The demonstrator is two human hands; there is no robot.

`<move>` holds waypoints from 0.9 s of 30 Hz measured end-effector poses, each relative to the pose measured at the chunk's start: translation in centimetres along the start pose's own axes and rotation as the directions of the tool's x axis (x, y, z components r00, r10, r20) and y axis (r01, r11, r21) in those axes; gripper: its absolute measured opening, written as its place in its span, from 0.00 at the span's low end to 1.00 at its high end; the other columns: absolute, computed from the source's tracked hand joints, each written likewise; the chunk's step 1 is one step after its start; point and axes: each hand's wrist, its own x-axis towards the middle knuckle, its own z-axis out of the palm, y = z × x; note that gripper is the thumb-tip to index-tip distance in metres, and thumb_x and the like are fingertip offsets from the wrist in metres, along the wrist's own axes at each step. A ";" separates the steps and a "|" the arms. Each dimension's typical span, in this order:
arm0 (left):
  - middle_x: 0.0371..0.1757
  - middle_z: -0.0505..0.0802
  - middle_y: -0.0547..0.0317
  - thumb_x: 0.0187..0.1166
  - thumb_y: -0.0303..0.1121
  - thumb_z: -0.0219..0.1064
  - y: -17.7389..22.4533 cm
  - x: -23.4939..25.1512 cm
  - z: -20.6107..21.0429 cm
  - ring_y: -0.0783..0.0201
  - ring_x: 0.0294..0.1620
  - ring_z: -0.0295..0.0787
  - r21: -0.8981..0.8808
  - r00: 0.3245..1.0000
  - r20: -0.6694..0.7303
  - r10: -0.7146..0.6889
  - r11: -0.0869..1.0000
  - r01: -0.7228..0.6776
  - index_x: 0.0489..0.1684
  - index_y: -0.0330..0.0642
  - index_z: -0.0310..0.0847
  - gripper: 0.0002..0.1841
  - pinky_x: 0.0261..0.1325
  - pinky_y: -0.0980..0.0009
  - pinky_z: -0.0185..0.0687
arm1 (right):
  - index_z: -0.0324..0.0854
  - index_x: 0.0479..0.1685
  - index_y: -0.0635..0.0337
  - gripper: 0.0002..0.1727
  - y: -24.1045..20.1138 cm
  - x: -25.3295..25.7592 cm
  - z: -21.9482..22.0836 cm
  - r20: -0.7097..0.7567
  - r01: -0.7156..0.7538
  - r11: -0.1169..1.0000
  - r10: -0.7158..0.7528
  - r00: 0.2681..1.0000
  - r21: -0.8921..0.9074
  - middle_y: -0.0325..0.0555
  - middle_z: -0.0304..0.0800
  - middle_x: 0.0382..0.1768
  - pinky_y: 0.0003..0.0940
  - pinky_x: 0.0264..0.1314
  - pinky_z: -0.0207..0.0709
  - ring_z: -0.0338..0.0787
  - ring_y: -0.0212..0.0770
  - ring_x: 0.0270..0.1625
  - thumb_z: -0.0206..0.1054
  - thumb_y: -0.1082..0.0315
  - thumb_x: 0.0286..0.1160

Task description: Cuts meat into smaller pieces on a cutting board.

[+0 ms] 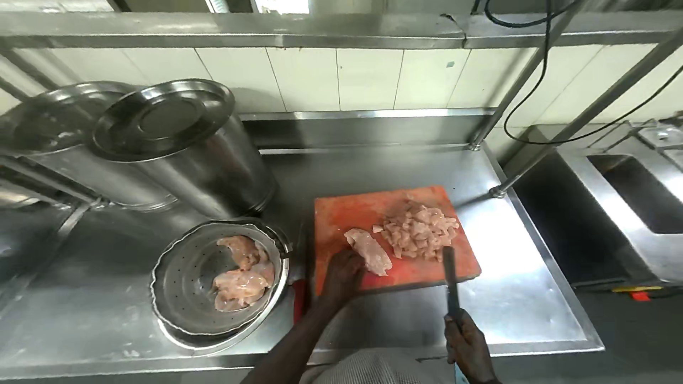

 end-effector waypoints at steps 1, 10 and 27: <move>0.62 0.92 0.44 0.82 0.33 0.68 -0.3 1.2 -0.8 0.45 0.70 0.85 -0.018 0.996 -0.055 -0.076 0.997 0.075 0.53 0.37 0.91 0.12 0.79 0.45 0.75 | 0.77 0.63 0.64 0.19 -1.2 0.6 0.3 0.076 0.040 0.993 -0.032 0.997 -0.111 0.44 0.78 0.20 0.43 0.18 0.80 0.79 0.41 0.14 0.55 0.59 0.87; 0.71 0.87 0.47 0.83 0.44 0.65 -3.6 4.8 0.6 0.46 0.74 0.80 -0.026 0.969 -0.153 -0.194 0.981 0.192 0.66 0.46 0.86 0.19 0.79 0.42 0.70 | 0.72 0.71 0.58 0.20 -13.8 6.2 7.6 0.362 0.195 0.680 0.111 0.926 -0.707 0.56 0.90 0.44 0.55 0.54 0.85 0.93 0.57 0.48 0.49 0.56 0.93; 0.75 0.85 0.57 0.76 0.48 0.71 -3.6 5.4 0.0 0.49 0.79 0.76 0.075 0.972 0.012 -0.235 0.970 0.233 0.64 0.53 0.88 0.21 0.81 0.41 0.65 | 0.64 0.76 0.61 0.24 -18.7 9.0 15.8 0.276 0.096 0.564 0.243 0.930 -0.820 0.61 0.90 0.54 0.59 0.57 0.85 0.93 0.61 0.58 0.60 0.63 0.85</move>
